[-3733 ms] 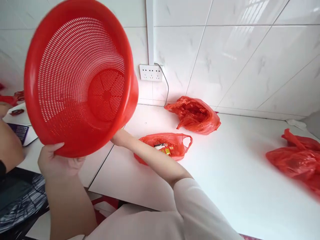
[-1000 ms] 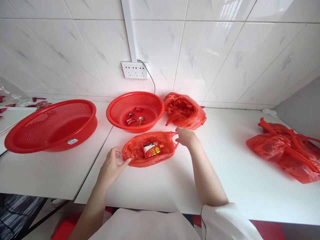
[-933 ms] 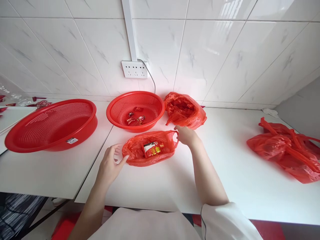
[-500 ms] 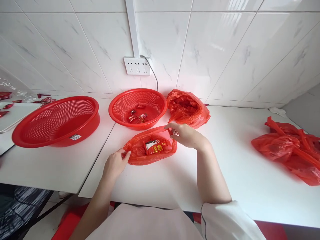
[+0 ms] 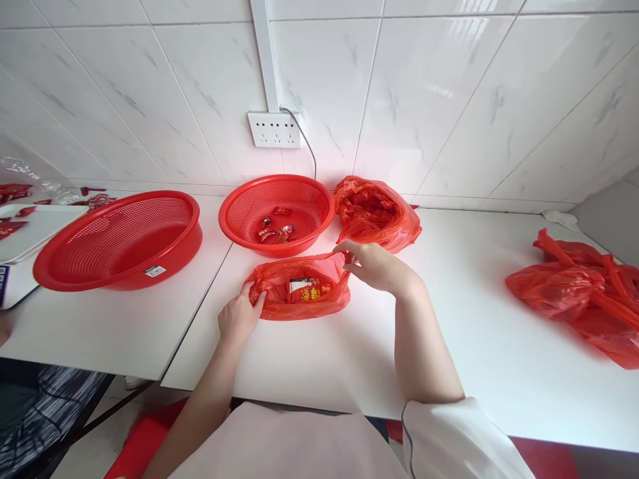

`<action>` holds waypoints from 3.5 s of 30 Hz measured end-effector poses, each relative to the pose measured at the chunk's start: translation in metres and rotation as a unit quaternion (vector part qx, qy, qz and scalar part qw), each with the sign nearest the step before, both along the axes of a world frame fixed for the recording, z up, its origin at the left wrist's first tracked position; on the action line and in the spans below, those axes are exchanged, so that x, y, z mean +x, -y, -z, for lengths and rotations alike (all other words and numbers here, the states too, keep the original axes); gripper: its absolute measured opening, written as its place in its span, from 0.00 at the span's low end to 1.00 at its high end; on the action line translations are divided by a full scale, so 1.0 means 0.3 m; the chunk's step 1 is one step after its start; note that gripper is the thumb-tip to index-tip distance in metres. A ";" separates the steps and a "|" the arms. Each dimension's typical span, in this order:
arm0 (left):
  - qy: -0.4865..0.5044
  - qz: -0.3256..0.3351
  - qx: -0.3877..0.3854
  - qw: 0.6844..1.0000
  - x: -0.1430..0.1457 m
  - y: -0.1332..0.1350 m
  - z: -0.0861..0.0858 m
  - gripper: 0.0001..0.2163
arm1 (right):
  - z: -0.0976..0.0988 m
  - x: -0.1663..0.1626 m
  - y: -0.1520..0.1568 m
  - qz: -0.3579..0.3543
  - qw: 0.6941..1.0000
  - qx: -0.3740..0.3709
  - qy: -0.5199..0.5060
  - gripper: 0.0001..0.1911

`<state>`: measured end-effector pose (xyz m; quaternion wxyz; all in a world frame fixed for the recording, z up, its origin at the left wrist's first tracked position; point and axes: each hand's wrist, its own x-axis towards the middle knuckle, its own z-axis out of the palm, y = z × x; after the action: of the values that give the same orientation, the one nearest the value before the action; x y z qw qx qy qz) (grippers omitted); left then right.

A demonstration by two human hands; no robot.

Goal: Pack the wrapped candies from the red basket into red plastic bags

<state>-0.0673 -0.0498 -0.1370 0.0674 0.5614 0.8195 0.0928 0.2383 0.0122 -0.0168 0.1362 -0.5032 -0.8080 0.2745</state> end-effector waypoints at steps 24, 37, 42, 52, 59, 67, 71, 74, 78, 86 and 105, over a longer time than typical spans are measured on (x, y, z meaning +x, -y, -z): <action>0.814 0.004 0.260 0.519 -0.156 -0.049 -0.118 0.07 | -0.009 0.056 -0.007 0.113 0.989 0.077 -0.059 0.14; 0.693 0.182 0.215 0.663 0.016 -0.168 -0.407 0.11 | -0.098 -0.182 0.022 0.054 0.882 0.087 -0.460 0.11; 0.676 0.239 0.182 0.673 0.077 -0.227 -0.423 0.10 | -0.092 -0.297 0.022 0.007 0.948 0.108 -0.298 0.10; 0.475 0.395 0.139 0.774 0.130 -0.229 -0.471 0.28 | -0.077 -0.247 -0.025 0.053 0.916 0.068 -0.392 0.16; 0.472 0.426 0.005 0.772 0.133 -0.207 -0.484 0.14 | -0.123 -0.182 0.002 -0.008 0.853 0.025 -0.522 0.11; 0.794 0.224 0.013 0.565 0.174 -0.224 -0.458 0.15 | -0.137 -0.198 0.025 0.043 0.872 0.164 -0.459 0.13; 0.633 0.401 -0.088 0.657 0.168 -0.186 -0.486 0.22 | -0.128 -0.224 0.041 -0.056 0.900 0.224 -0.370 0.12; 0.495 0.466 -0.113 0.724 0.173 -0.152 -0.505 0.21 | -0.124 -0.258 0.039 -0.161 0.905 0.238 -0.313 0.18; 0.510 0.415 -0.064 0.751 0.170 -0.140 -0.511 0.13 | -0.126 -0.279 0.028 -0.195 0.912 0.169 -0.320 0.21; 0.623 0.267 -0.147 0.721 0.155 -0.163 -0.482 0.28 | -0.089 -0.290 0.005 0.009 0.925 0.035 -0.378 0.21; 0.589 0.365 -0.062 0.718 0.132 -0.169 -0.512 0.17 | -0.083 -0.256 -0.030 0.047 0.947 0.077 -0.307 0.18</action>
<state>-0.0278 0.0011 0.0166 0.5999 0.6434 0.3498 0.3222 0.1615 0.0213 0.0081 0.4290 -0.4200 -0.7210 0.3461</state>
